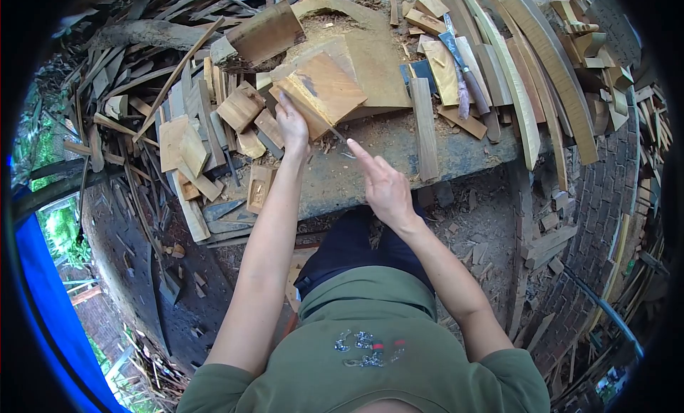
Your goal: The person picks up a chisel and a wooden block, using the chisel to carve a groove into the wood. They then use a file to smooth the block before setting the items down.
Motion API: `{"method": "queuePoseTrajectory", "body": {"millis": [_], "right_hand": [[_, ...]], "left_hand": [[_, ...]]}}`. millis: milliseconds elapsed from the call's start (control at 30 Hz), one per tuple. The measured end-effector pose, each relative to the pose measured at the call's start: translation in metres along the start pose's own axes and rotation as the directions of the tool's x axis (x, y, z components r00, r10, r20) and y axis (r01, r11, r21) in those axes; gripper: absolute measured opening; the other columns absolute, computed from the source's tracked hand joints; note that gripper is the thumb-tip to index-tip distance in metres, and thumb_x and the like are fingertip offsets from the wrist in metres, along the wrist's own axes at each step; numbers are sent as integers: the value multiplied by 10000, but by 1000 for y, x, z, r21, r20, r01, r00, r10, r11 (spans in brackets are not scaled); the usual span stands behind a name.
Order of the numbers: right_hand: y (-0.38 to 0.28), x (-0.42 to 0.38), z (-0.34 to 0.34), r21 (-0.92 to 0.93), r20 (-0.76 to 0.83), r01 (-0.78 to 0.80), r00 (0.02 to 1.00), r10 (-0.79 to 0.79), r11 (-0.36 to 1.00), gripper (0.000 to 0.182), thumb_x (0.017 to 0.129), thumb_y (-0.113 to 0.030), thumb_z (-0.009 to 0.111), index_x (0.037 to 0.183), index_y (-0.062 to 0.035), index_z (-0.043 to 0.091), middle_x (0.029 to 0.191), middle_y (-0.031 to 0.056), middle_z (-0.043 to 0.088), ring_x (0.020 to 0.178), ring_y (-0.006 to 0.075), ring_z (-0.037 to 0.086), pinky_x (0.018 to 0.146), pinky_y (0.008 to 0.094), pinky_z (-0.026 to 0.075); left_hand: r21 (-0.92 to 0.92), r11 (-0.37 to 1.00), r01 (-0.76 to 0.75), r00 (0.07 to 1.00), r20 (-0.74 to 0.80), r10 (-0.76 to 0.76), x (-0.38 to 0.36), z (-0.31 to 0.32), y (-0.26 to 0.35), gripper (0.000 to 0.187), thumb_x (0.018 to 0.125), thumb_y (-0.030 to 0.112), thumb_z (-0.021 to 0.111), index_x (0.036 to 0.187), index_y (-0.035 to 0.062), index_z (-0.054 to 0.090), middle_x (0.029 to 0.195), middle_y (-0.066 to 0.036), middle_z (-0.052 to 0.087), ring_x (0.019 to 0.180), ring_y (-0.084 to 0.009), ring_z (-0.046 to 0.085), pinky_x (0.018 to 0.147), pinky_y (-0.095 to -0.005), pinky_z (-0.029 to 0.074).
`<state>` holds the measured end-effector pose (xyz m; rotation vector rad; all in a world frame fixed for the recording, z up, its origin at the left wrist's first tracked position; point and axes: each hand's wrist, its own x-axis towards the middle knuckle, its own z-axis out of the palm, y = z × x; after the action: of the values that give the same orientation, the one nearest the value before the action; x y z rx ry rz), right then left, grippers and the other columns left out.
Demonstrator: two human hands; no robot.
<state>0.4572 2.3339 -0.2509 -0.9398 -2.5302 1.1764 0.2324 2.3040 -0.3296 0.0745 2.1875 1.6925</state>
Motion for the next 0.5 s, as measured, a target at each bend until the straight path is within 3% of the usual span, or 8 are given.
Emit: {"method": "queuePoseTrajectory", "body": {"millis": [133, 233, 300, 400, 500], "right_hand": [[6, 6, 5, 11, -7, -4, 1000, 4, 1000, 641, 895, -46, 540, 1459, -325, 418, 780, 150, 552, 664, 387, 618, 621, 505, 529], [4, 6, 13, 75, 71, -48, 997, 42, 996, 614, 923, 10, 488, 1468, -264, 418, 824, 176, 578, 733, 387, 611, 679, 491, 487], [9, 12, 14, 174, -22, -45, 999, 50, 984, 598, 933, 10, 484, 1468, -247, 416, 903, 199, 616, 795, 412, 625, 711, 494, 488], [14, 14, 23, 146, 2, -2, 1000, 1, 989, 647, 913, -23, 520, 1474, -318, 390, 791, 168, 558, 716, 404, 626, 663, 503, 516], [9, 13, 23, 125, 31, 20, 999, -24, 992, 642, 914, -31, 515, 1475, -316, 386, 809, 173, 573, 722, 405, 634, 662, 507, 528]], "left_hand": [[-22, 1000, 7, 1000, 9, -6, 0, 1, -1, 679, 1051, 513, 306, 1289, -103, 466, 1266, -240, 569, 1186, -297, 538, 1028, -368, 396], [-16, 1000, 10, 1000, 19, -10, 8, -4, -11, 697, 1047, 519, 311, 1305, -111, 460, 1285, -258, 559, 1204, -309, 531, 1033, -377, 392], [8, 1000, 3, 1000, 17, -3, 11, -3, -13, 704, 1046, 521, 313, 1312, -115, 456, 1293, -266, 555, 1210, -314, 528, 1032, -380, 391], [13, 1000, 28, 999, 31, -29, 7, -5, -10, 722, 1042, 527, 319, 1325, -125, 445, 1309, -279, 544, 1221, -330, 524, 1029, -384, 392], [39, 999, -14, 999, -37, 16, 1, 1, -2, 726, 1035, 542, 334, 1244, -134, 500, 1186, -266, 604, 1115, -336, 573, 975, -399, 425]]}}
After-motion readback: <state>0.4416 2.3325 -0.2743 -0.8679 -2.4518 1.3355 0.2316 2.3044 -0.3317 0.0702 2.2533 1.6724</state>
